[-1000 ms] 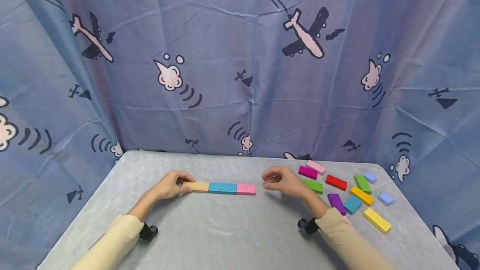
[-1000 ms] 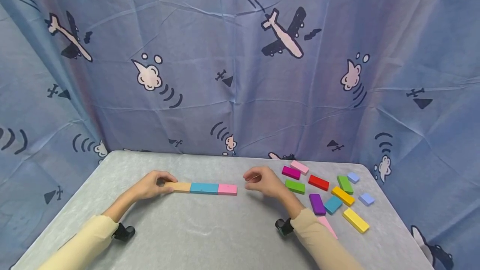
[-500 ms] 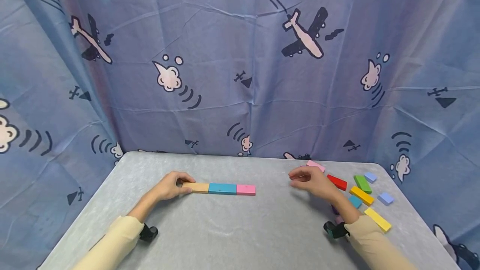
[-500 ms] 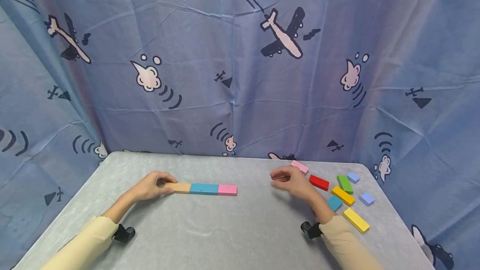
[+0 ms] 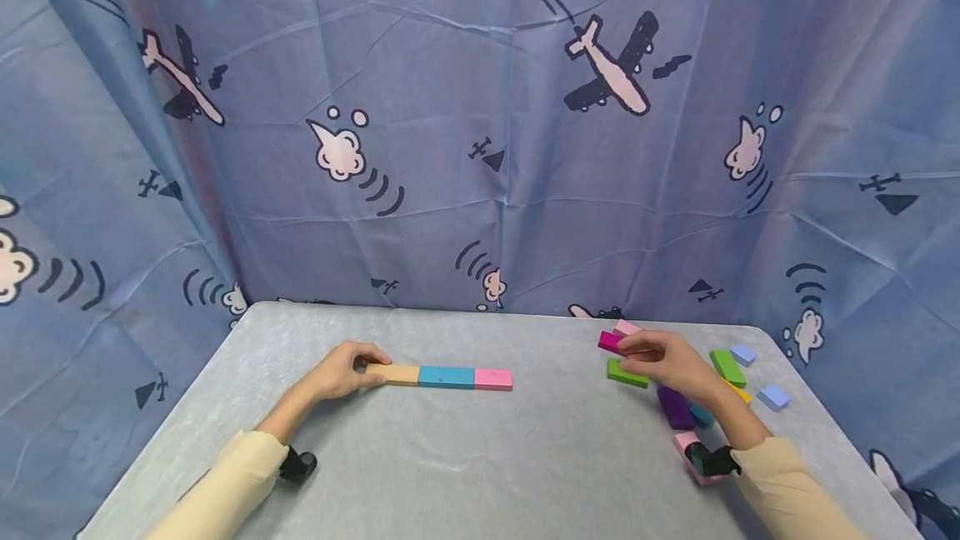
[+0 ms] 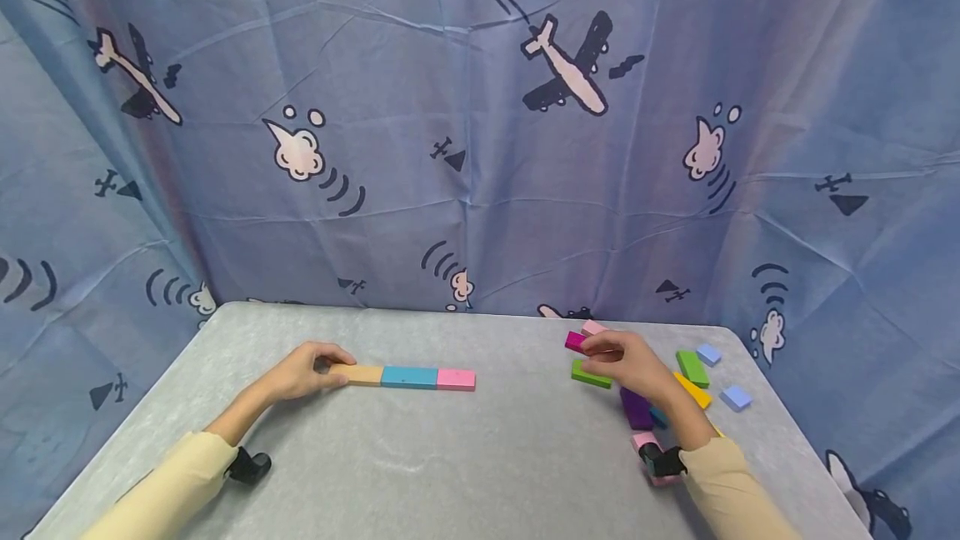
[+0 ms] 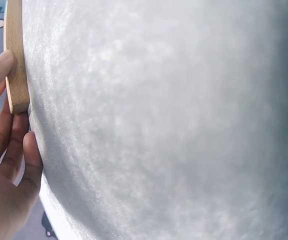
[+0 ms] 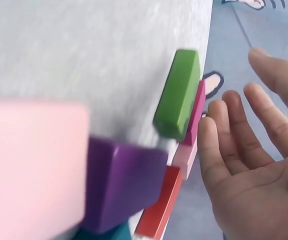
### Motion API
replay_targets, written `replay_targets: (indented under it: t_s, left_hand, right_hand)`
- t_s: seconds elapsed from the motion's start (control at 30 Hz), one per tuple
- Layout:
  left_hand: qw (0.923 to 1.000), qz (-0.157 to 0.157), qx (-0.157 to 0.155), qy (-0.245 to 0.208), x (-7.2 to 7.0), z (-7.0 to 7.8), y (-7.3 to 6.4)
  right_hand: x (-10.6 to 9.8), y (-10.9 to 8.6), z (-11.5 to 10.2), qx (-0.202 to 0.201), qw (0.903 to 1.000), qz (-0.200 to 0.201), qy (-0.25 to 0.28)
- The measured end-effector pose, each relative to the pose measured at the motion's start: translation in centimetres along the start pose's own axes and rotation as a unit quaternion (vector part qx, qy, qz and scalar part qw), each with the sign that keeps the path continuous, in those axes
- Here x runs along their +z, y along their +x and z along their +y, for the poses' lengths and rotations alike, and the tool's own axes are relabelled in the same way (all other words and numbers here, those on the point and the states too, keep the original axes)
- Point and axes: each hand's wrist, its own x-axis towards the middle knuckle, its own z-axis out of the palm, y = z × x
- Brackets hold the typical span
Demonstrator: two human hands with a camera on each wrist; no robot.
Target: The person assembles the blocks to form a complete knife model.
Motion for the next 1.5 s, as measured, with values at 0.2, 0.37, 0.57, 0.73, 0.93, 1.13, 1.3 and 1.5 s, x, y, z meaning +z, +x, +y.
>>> replay_targets:
  t_s: [0.2,0.37,0.57,0.73,0.93,1.13,1.3,1.5]
  left_hand:
    - [1.0,-0.002,-0.008,0.0,0.1,0.1,-0.1]
    - [0.9999,0.002,-0.012,0.001,0.1,0.3,-0.2]
    - [1.0,0.003,-0.008,0.001,0.2,0.6,-0.4]
    - [0.9999,0.002,-0.012,0.0,0.1,0.4,-0.4]
    - [1.0,0.003,-0.009,-0.002,0.2,0.2,-0.3]
    - [0.9999,0.002,-0.011,-0.002,0.3,0.3,-0.3]
    - [0.9999,0.003,-0.015,-0.002,0.3,0.5,-0.4]
    - [0.9999,0.003,-0.014,0.001,0.2,0.7,-0.4]
  right_hand:
    - [-0.6,-0.3,1.0,0.007,0.9999,-0.003,-0.015]
    - [-0.5,-0.7,1.5,0.012,0.9994,-0.007,-0.031]
    - [-0.2,-0.7,1.6,0.01,0.9987,-0.005,-0.049]
    - [0.2,-0.3,1.6,0.004,0.9976,-0.002,-0.069]
    - [0.2,-0.4,1.4,0.021,0.9973,0.011,-0.07]
    - [0.1,-0.5,1.4,0.02,0.9981,0.009,-0.057]
    - [0.2,-0.2,1.0,0.011,0.9988,0.003,-0.048]
    - [0.7,0.3,0.3,-0.031,0.9989,-0.009,-0.034]
